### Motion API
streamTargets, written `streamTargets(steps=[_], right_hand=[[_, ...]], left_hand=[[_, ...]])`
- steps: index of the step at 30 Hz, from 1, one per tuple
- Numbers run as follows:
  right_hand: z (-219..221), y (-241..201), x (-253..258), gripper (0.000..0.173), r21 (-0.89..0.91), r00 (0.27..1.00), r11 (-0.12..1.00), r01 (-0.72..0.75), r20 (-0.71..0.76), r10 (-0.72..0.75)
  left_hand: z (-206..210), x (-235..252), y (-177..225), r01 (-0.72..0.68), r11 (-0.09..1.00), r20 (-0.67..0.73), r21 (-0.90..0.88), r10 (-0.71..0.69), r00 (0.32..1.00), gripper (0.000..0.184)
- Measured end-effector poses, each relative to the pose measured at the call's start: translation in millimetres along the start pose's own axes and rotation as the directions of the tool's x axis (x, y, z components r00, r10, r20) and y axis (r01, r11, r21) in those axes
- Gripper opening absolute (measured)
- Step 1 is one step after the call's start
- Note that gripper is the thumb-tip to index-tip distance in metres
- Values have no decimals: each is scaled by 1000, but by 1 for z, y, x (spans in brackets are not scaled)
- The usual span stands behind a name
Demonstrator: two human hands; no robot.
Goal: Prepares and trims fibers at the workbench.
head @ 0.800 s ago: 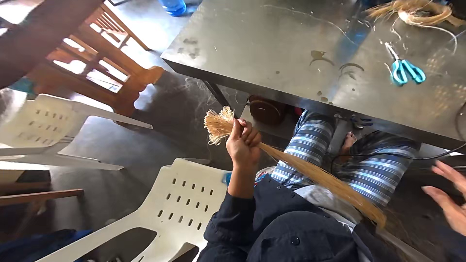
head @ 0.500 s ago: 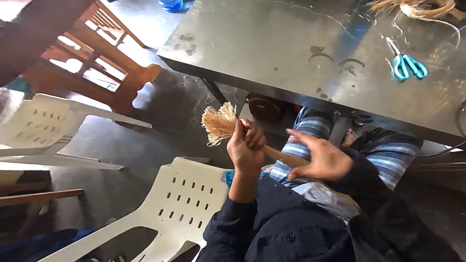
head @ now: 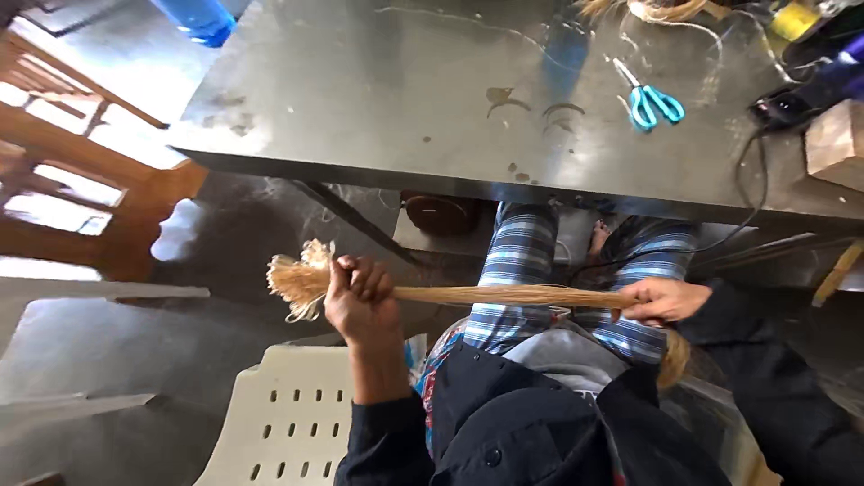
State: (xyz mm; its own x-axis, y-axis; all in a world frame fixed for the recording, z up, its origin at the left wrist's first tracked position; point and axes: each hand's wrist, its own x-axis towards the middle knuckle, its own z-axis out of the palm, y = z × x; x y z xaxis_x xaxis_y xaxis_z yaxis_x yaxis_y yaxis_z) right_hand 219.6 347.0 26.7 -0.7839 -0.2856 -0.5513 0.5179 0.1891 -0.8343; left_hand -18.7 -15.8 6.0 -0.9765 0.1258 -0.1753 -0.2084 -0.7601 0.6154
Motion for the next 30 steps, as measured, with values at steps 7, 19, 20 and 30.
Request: streamTargets(steps=[7,19,20,30], right_hand=[[-9,47,-90,23,142,960,990,-8,-275,48],[-3,58,-57,32,-76,912,979,-189,-384,146],[-2,60,-60,27,-24,906,977,-213,-378,188],[16,102,-104,28,69,640,853,-517,-630,439]], left_hand=[[0,-1,-47,143,984,-179,109,-123,976,51],[-31,23,-33,51,998,-112,-38,-55,992,57],[-36,26,-30,41,997,-85,-61,-46,995,58],[-81,48,1,-71,987,89,-142,84,992,66]])
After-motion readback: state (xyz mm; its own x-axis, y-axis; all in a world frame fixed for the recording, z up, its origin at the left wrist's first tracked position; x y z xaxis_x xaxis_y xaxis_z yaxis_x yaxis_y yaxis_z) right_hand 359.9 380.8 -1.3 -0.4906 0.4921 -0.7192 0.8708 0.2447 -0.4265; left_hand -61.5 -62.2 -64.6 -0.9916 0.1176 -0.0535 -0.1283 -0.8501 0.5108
